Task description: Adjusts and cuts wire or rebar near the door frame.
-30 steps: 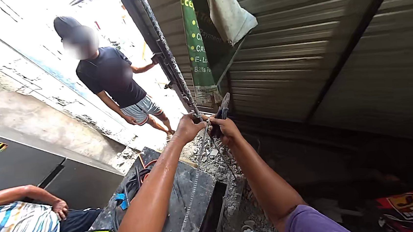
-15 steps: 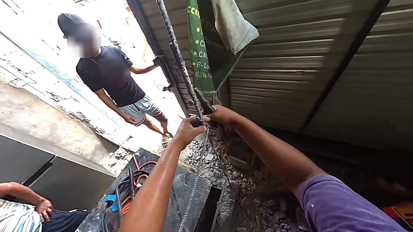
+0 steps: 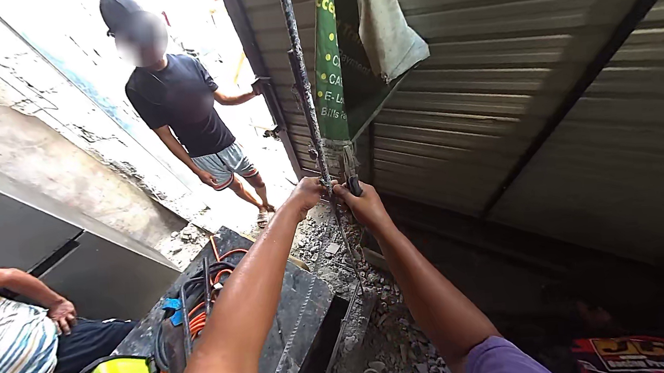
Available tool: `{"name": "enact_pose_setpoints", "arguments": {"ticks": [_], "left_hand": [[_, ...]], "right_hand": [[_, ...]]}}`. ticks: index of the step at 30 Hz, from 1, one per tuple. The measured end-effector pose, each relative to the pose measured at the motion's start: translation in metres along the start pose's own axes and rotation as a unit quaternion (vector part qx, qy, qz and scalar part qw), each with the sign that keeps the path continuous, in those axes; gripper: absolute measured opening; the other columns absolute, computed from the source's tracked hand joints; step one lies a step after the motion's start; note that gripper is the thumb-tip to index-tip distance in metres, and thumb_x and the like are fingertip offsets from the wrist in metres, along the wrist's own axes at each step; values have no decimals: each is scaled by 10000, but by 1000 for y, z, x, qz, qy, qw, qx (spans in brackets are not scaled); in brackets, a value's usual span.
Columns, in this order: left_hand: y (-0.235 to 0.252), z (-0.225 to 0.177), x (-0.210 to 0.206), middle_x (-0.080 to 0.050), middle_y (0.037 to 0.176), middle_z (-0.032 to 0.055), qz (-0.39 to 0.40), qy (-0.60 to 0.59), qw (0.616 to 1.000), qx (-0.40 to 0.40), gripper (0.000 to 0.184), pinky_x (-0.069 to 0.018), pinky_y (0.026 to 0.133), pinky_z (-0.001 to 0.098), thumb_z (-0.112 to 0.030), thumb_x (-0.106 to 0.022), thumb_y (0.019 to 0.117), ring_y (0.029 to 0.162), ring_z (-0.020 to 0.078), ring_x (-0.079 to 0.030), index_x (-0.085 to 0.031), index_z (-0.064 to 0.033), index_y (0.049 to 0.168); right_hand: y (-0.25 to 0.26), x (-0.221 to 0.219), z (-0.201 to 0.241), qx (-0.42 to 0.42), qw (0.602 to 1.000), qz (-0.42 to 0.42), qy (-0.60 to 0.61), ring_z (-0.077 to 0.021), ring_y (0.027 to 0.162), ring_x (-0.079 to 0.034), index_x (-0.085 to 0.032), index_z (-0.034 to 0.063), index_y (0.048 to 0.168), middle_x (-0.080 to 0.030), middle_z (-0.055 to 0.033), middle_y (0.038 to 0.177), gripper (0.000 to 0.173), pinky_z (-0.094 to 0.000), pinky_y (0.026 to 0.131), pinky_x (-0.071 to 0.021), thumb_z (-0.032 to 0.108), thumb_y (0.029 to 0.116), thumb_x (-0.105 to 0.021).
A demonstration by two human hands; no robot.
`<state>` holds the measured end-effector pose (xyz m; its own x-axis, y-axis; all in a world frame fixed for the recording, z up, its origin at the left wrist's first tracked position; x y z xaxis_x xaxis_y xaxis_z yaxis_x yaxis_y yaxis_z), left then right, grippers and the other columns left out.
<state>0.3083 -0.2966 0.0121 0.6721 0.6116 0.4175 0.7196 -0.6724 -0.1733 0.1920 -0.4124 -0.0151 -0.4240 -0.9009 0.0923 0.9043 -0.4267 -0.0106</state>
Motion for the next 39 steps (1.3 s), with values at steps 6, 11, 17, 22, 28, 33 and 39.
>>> {"name": "enact_pose_setpoints", "arguments": {"ticks": [6,11,17,22,28,33,39], "left_hand": [[-5,5,-3,-709,961,73,-74,-63,995,-20,138,-533,890,389,-73,-575,1026,916,143,-656,-702,-19,1028],[-14,5,-6,-703,923,51,-94,-106,990,-17,138,-542,814,352,-41,-559,1015,834,130,-647,-697,-38,1018],[-21,7,-8,-687,844,32,-134,-97,985,-41,181,-522,757,348,-93,-570,1035,771,116,-624,-677,-51,896],[-37,1,-10,-636,828,37,-210,-79,974,-30,227,-467,737,387,-235,-628,1040,763,136,-563,-712,-62,921],[-85,-14,-36,-619,1265,200,-107,-128,979,117,467,-595,821,466,-393,-415,1119,995,298,-688,-480,-99,1476],[-123,-5,-55,-622,794,19,-24,-45,986,156,372,-404,498,243,-282,-379,1137,515,85,-462,-556,-114,1418],[-119,-10,-52,-567,782,22,-39,19,990,135,373,-402,506,273,-236,-368,1129,543,112,-462,-564,-121,1426]], "right_hand": [[-4,-1,-2,1,1000,1,-16,-207,771,-723,-680,52,1099,-728,-99,895,314,-412,751,-620,347,1058,-581],[-11,-10,-35,4,996,-27,82,-188,683,-681,-673,23,1118,-708,-107,858,283,-365,650,-596,276,1072,-556],[-12,-21,-41,3,985,-40,165,-164,653,-660,-663,0,1101,-691,-103,824,260,-311,612,-576,227,1079,-539],[-7,-21,-43,-24,979,-12,203,-188,700,-671,-643,-5,1096,-666,-112,848,263,-352,686,-610,234,1080,-534],[-5,-12,-45,-33,978,13,207,-192,761,-681,-622,-14,1161,-677,-125,919,301,-364,733,-612,263,1085,-532],[1,-13,-51,-3,990,24,137,-154,697,-640,-662,49,1168,-684,-84,866,305,-337,668,-566,320,1070,-563],[14,-8,-41,-9,998,29,55,-153,715,-649,-672,43,1143,-692,-86,880,243,-322,666,-560,258,1039,-628]]}}
Point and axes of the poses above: each hand's wrist, its own y-axis towards the middle knuckle, its own x-axis out of the back of the hand, z = x × y, the point moved 4 cm from there along y, towards the middle knuckle
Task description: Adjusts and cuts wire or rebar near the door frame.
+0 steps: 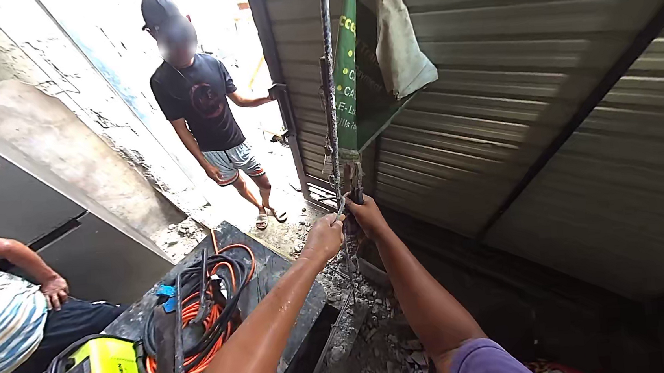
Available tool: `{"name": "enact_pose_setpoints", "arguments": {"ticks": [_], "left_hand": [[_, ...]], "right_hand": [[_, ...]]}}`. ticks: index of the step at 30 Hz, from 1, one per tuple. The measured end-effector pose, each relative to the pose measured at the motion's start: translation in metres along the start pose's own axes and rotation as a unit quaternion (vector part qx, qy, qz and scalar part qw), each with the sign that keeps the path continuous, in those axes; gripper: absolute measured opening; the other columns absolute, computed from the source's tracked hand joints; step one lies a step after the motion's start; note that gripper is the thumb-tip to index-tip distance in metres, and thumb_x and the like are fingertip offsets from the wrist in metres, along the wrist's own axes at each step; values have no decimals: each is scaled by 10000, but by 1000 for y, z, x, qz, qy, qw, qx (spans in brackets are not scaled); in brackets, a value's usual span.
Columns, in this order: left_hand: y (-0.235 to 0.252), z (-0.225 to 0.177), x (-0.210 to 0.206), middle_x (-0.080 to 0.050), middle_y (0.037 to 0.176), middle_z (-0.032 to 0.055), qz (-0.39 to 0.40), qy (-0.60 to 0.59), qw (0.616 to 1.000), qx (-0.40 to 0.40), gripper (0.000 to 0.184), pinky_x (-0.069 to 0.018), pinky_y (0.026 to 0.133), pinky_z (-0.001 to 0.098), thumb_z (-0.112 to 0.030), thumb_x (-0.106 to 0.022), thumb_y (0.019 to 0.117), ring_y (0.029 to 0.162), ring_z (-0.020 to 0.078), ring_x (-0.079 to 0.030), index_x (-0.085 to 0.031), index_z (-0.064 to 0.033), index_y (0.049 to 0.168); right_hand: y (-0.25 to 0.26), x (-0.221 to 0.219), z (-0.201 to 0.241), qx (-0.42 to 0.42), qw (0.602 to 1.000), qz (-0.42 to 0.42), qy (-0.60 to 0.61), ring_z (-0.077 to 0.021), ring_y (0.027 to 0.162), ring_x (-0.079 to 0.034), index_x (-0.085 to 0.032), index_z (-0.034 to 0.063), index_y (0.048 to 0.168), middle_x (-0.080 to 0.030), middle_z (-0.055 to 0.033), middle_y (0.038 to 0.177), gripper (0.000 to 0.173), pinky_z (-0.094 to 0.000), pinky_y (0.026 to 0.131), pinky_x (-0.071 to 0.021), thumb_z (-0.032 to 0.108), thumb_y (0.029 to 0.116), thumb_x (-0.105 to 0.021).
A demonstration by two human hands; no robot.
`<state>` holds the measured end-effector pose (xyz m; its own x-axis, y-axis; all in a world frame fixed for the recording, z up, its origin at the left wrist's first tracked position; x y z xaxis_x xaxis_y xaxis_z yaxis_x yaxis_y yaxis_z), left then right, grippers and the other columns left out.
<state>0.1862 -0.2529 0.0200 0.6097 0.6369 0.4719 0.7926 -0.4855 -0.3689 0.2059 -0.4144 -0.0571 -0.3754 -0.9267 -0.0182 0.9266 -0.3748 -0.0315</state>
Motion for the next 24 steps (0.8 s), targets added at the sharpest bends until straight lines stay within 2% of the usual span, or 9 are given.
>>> {"name": "enact_pose_setpoints", "arguments": {"ticks": [3,5,9,11,15,18,20,22,24], "left_hand": [[0,0,1,-568,788,21,3,6,1000,2,372,-404,499,267,-242,-377,1128,537,105,-462,-552,-126,1435],[0,0,-3,-583,801,26,4,30,1000,-6,378,-410,512,275,-242,-372,1127,550,111,-472,-553,-128,1438],[2,1,-5,-633,865,52,-5,79,997,-24,403,-476,632,329,-244,-361,1125,667,155,-554,-549,-143,1466],[4,4,-6,-631,876,59,-6,85,996,-22,389,-489,657,353,-253,-367,1124,690,171,-565,-557,-143,1445],[5,5,-6,-627,852,46,-3,79,997,-20,393,-475,621,339,-262,-367,1121,661,160,-555,-557,-161,1450],[3,6,-5,-633,866,60,-3,72,997,-38,401,-491,650,351,-248,-370,1116,690,170,-572,-555,-152,1459],[2,7,-4,-655,953,93,-6,73,996,-52,405,-534,767,400,-224,-362,1108,801,205,-624,-553,-142,1456],[4,4,-3,-662,1011,115,-8,77,995,-55,397,-541,845,427,-212,-365,1103,872,224,-646,-559,-131,1439],[7,1,-2,-661,1012,120,-4,90,994,-53,393,-540,837,421,-207,-369,1104,862,222,-645,-556,-119,1438]], "right_hand": [[7,5,-4,8,999,-34,-24,-160,707,-639,-680,47,1078,-676,-87,858,237,-340,682,-558,253,972,-730],[0,11,-3,13,999,-46,8,-170,718,-655,-682,43,1113,-689,-96,883,241,-341,688,-576,227,967,-737],[-21,17,20,18,993,-77,82,-162,673,-673,-666,33,1202,-739,-102,955,242,-318,643,-588,212,1068,-575],[-16,20,28,5,996,-41,80,-159,658,-651,-669,45,1199,-722,-93,970,291,-320,618,-582,286,1071,-568],[15,22,40,-18,995,97,-3,-134,607,-595,-688,106,1191,-674,-54,840,387,-311,575,-541,443,1007,-643],[26,14,48,-2,983,177,-37,-126,621,-607,-654,61,1179,-667,-64,822,235,-298,586,-542,243,1036,-614],[32,10,53,32,975,212,-53,-133,667,-614,-660,35,1136,-685,-78,865,163,-307,619,-538,129,1005,-633],[41,8,56,56,970,233,-52,-125,673,-612,-664,35,1114,-687,-74,868,151,-297,611,-527,84,973,-640],[46,9,57,78,964,251,-42,-131,722,-633,-672,45,1104,-696,-73,897,159,-313,645,-539,81,951,-653]]}}
Point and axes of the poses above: each hand's wrist, its own y-axis towards the middle knuckle, its own x-axis out of the back of the hand, z = x × y, the point moved 4 cm from there along y, towards the middle knuckle
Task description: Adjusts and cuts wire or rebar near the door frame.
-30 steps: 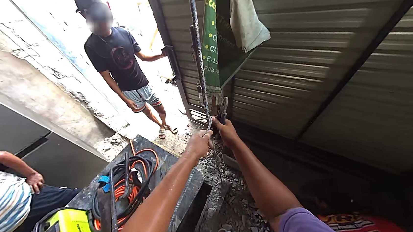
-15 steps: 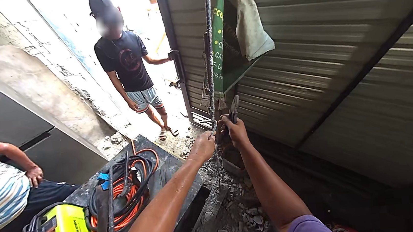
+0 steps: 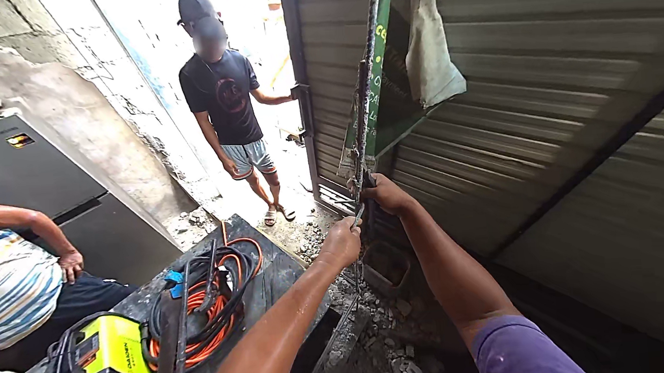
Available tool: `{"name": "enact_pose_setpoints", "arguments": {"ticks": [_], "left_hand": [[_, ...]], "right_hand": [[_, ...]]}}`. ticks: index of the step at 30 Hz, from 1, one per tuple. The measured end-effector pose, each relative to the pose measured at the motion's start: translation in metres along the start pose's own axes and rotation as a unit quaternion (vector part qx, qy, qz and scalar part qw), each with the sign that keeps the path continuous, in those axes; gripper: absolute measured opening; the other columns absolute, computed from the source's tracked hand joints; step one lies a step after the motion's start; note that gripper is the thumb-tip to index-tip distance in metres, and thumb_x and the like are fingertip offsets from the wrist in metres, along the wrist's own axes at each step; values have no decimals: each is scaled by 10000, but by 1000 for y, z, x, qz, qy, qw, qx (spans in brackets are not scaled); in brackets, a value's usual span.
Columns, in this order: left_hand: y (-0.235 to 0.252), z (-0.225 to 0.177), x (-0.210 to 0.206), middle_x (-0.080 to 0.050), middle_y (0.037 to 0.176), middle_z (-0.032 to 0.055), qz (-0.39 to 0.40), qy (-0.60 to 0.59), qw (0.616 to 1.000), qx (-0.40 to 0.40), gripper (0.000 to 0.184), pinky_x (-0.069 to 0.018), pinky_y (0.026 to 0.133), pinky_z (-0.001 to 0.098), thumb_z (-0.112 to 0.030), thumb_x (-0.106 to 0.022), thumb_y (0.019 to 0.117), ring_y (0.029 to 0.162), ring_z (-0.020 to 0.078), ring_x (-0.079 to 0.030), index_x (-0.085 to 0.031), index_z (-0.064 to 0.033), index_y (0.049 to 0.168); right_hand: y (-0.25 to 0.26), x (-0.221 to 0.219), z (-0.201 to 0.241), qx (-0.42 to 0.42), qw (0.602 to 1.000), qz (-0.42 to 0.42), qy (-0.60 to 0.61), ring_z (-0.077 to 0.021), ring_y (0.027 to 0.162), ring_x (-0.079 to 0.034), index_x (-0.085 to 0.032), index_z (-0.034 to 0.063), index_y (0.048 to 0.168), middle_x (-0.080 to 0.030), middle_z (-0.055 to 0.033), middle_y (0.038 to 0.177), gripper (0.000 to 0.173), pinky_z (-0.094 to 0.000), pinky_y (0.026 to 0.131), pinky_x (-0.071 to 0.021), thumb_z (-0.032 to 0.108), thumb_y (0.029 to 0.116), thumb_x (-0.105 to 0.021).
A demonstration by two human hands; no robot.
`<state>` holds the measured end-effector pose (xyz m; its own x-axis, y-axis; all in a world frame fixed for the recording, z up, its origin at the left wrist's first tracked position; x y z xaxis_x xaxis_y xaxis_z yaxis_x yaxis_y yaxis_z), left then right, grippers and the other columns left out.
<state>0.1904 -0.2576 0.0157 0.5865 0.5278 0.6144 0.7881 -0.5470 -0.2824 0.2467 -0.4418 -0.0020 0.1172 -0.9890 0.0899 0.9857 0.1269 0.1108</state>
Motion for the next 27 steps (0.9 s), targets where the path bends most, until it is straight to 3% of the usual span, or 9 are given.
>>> {"name": "enact_pose_setpoints", "arguments": {"ticks": [6,9,11,13,15,17,21,24,27], "left_hand": [[-7,-6,3,-628,1381,153,-24,62,998,10,437,-481,1089,486,-242,-360,1115,1267,274,-620,-494,-124,1514],[-9,-13,-1,-607,1413,168,-10,74,997,9,443,-464,1114,490,-241,-345,1120,1318,282,-592,-467,-106,1524],[-9,-8,-1,-653,1319,174,-4,56,998,7,447,-502,1059,485,-246,-347,1119,1213,283,-649,-470,-102,1524],[-7,2,0,-690,1075,122,0,1,1000,6,436,-563,862,415,-269,-341,1123,911,223,-684,-505,-121,1499],[-8,7,4,-665,933,70,20,-100,994,26,423,-564,626,314,-316,-328,1142,644,143,-626,-547,-103,1436],[-1,11,15,-685,1016,88,15,-142,988,53,437,-582,676,324,-353,-330,1142,716,147,-663,-591,-59,1332],[49,21,41,-666,1238,228,-113,-142,983,24,490,-563,925,526,-407,-418,1112,1030,337,-699,-624,-18,1328],[64,-2,37,-691,1032,145,-101,-234,966,39,451,-581,707,371,-423,-476,1098,781,207,-678,-637,-40,1275],[61,-15,25,-653,781,106,-108,-254,958,78,332,-485,456,302,-360,-469,1107,520,164,-580,-634,-89,1205]], "right_hand": [[15,-1,-14,-4,999,41,9,-127,810,-660,-671,62,1205,-716,-68,995,253,-321,728,-568,119,958,-670],[6,0,-10,-38,999,-23,-24,-128,722,-614,-660,83,1180,-681,-65,918,224,-313,647,-531,200,989,-666],[-9,-4,-12,-67,986,-153,-22,-135,646,-553,-647,84,1166,-623,-55,823,267,-322,597,-485,314,1036,-603],[-29,-12,-17,-66,958,-279,27,-146,604,-579,-633,56,1124,-613,-54,753,369,-327,586,-530,414,1041,-598],[-50,-28,-23,-47,943,-316,93,-166,602,-622,-627,8,1087,-631,-71,732,346,-339,595,-576,351,1046,-604],[-64,-50,-28,-36,944,-300,133,-157,592,-619,-618,-29,1057,-633,-71,714,334,-329,585,-573,304,1049,-599],[-67,-83,-19,-28,931,-295,215,-188,626,-667,-629,-63,1102,-709,-135,824,312,-335,588,-589,242,1060,-584],[-65,-93,-13,-18,873,-283,398,-200,661,-678,-603,-56,1172,-678,-145,843,261,-353,636,-621,170,1084,-507],[-61,-99,-11,-21,821,-276,500,-166,574,-608,-576,-2,1065,-593,-84,743,233,-339,568,-592,192,1099,-450]]}}
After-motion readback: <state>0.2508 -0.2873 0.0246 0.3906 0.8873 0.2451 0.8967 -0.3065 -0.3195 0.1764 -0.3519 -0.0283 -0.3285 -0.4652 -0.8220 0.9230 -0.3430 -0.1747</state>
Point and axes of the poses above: each hand's wrist, its own y-axis towards the middle knuckle, its own x-axis out of the back of the hand, z = x × y, the point moved 4 cm from there along y, towards the middle knuckle
